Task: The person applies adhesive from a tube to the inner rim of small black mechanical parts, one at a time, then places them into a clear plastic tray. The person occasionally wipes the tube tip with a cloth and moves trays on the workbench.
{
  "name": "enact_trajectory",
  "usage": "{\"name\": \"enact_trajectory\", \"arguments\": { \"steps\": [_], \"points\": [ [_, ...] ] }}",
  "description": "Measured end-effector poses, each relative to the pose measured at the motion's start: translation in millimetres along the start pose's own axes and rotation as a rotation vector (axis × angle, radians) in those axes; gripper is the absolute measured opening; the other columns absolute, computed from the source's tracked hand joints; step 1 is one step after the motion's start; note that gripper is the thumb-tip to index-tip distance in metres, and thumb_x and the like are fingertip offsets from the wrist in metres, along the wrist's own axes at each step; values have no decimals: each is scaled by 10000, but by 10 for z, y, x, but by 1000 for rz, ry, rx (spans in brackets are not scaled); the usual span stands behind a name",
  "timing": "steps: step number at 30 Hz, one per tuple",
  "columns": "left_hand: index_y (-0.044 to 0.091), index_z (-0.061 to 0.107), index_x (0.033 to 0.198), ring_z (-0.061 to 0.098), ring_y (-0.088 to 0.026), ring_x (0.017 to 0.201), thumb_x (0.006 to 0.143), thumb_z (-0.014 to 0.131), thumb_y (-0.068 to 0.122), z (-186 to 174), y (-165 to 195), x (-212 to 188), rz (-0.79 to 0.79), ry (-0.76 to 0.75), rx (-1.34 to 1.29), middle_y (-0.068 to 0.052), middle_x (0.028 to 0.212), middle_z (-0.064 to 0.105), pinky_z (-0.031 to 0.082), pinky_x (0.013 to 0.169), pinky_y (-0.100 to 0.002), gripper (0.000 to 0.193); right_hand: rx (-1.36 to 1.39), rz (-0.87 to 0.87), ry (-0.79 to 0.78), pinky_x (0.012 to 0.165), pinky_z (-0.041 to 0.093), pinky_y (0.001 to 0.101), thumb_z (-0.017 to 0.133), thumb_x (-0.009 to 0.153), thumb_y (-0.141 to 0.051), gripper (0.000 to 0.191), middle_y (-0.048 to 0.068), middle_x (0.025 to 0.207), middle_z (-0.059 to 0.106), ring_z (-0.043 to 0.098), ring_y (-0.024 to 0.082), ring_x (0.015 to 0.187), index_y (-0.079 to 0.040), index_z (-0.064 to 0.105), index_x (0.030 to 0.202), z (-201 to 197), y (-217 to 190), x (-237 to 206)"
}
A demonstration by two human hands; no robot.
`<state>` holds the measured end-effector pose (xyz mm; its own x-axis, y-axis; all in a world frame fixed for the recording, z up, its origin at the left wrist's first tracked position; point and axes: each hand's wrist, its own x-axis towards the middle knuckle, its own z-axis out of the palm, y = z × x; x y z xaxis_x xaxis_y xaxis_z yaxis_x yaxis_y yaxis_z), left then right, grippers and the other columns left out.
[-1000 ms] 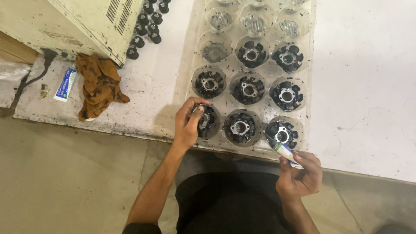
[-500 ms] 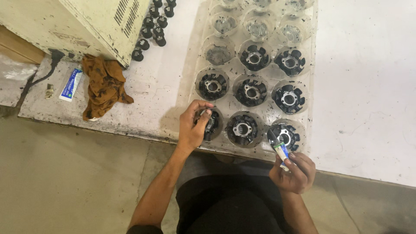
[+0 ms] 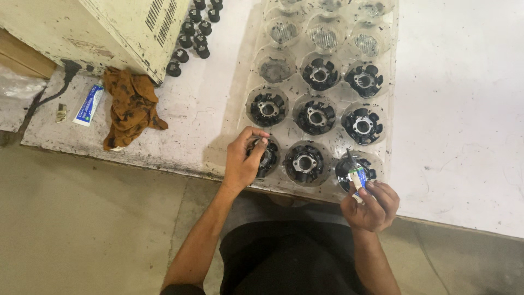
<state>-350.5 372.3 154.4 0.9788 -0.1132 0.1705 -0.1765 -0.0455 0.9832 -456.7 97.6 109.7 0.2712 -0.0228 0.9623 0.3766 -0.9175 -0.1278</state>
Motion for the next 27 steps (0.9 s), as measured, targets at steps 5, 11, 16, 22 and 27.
{"name": "enact_trajectory", "arguments": {
  "steps": [5,11,16,22,27],
  "points": [
    [18,666,1075,549,-51,757,1020,584,65,-72,35,21,-44,-33,57,-19,884,699,464,677,-234,109,13,21,17,813,609,403,825,923,-63,268,105,1041,632,679,298,954,-80,599,1066,0,-15,1],
    [44,724,1093,685,-216,832,1001,569,42,-168,219,64,87,-75,365,-114,985,740,538,773,-328,181,48,85,24,783,605,414,842,889,-12,292,137,999,649,677,309,912,-50,601,1050,-18,-78,66],
    [94,745,1124,709,-324,923,923,626,49,-98,389,4,254,45,692,-119,1031,745,552,803,-390,237,80,135,17,774,586,398,842,886,7,302,132,1003,646,673,298,907,-47,596,1052,-18,-88,89],
    [80,738,1154,616,-357,1144,924,688,159,-160,276,366,353,143,828,-133,1154,708,493,976,-456,249,88,166,21,793,574,399,847,860,50,325,139,1021,634,664,296,919,-47,604,1052,-25,-77,47],
    [11,714,1071,248,-526,1458,860,729,243,-106,74,750,376,-86,1070,-338,1449,471,164,1175,-652,314,136,211,17,821,567,364,835,860,61,333,129,1061,634,665,279,977,-38,602,1076,-75,-58,9]
  ]
}}
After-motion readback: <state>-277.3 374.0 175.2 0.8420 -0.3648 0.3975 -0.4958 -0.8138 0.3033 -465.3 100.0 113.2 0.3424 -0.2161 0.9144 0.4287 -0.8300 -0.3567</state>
